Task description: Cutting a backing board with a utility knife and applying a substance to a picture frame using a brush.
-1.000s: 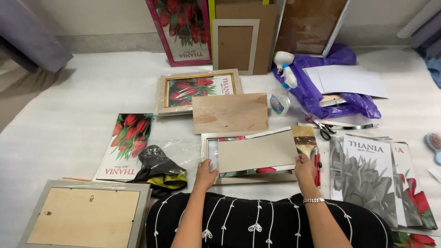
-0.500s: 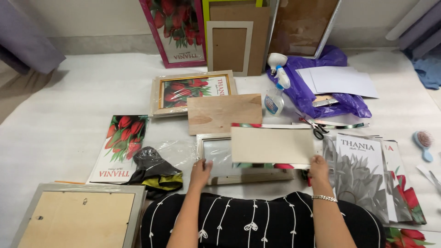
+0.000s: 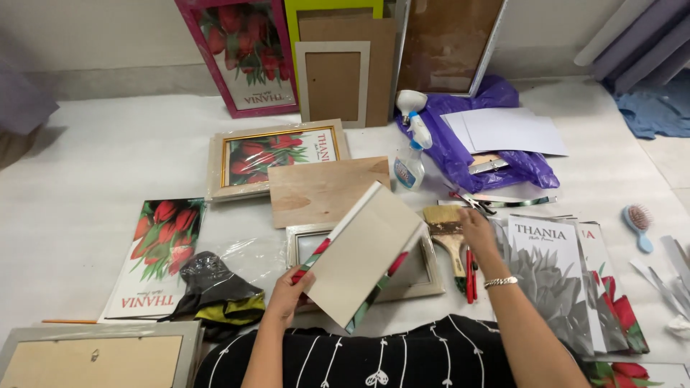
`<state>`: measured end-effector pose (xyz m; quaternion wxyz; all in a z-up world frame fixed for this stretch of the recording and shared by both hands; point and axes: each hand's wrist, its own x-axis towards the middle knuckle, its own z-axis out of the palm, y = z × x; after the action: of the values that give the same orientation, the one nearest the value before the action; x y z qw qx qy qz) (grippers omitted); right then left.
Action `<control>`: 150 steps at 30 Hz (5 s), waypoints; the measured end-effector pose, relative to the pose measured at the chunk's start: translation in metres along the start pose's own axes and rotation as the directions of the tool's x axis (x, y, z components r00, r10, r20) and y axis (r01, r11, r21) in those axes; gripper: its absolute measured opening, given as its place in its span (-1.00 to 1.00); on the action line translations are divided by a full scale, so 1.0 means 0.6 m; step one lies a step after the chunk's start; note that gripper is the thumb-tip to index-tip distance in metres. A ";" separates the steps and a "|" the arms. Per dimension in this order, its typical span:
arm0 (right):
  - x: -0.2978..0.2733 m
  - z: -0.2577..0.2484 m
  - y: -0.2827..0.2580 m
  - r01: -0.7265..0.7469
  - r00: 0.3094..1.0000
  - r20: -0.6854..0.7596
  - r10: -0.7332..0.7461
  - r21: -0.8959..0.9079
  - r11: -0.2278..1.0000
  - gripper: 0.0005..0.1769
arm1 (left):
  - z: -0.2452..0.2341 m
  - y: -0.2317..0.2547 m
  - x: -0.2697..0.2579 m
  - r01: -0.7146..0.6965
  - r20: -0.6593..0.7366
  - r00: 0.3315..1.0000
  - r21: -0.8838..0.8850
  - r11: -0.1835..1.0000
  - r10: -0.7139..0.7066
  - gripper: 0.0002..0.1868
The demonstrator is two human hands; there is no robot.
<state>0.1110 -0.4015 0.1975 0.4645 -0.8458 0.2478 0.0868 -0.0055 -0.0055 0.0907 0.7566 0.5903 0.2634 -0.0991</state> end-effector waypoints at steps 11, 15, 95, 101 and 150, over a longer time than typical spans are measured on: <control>0.388 0.001 0.301 0.112 0.945 -0.182 -0.271 -0.599 0.793 -0.45 | 0.045 0.089 -0.018 0.171 -0.170 0.976 0.227 0.959 -0.134 -0.42; 0.407 0.017 0.324 0.182 0.895 -0.190 -0.403 -0.670 0.719 -0.63 | 0.021 0.023 0.026 0.079 -0.158 0.987 0.585 0.807 0.018 -0.46; -0.078 0.178 0.122 -0.146 0.964 0.265 -0.017 0.580 0.802 -0.66 | 0.083 0.010 -0.067 -0.013 0.200 0.980 0.054 0.998 0.002 -0.25; -0.063 0.157 0.061 -0.210 0.963 0.261 0.071 0.555 0.805 -0.62 | 0.086 0.018 -0.074 -0.010 0.249 0.968 0.150 0.989 -0.028 -0.22; -0.152 0.150 0.082 -0.061 0.788 0.606 0.109 -0.099 0.993 -0.26 | 0.076 0.034 -0.063 -0.272 -0.089 0.960 -0.071 0.960 0.266 -0.32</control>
<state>0.0154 -0.3178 0.1456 0.4834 -0.7772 0.1191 0.3849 -0.0149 -0.0489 0.1349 0.7759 0.5921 0.2141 0.0389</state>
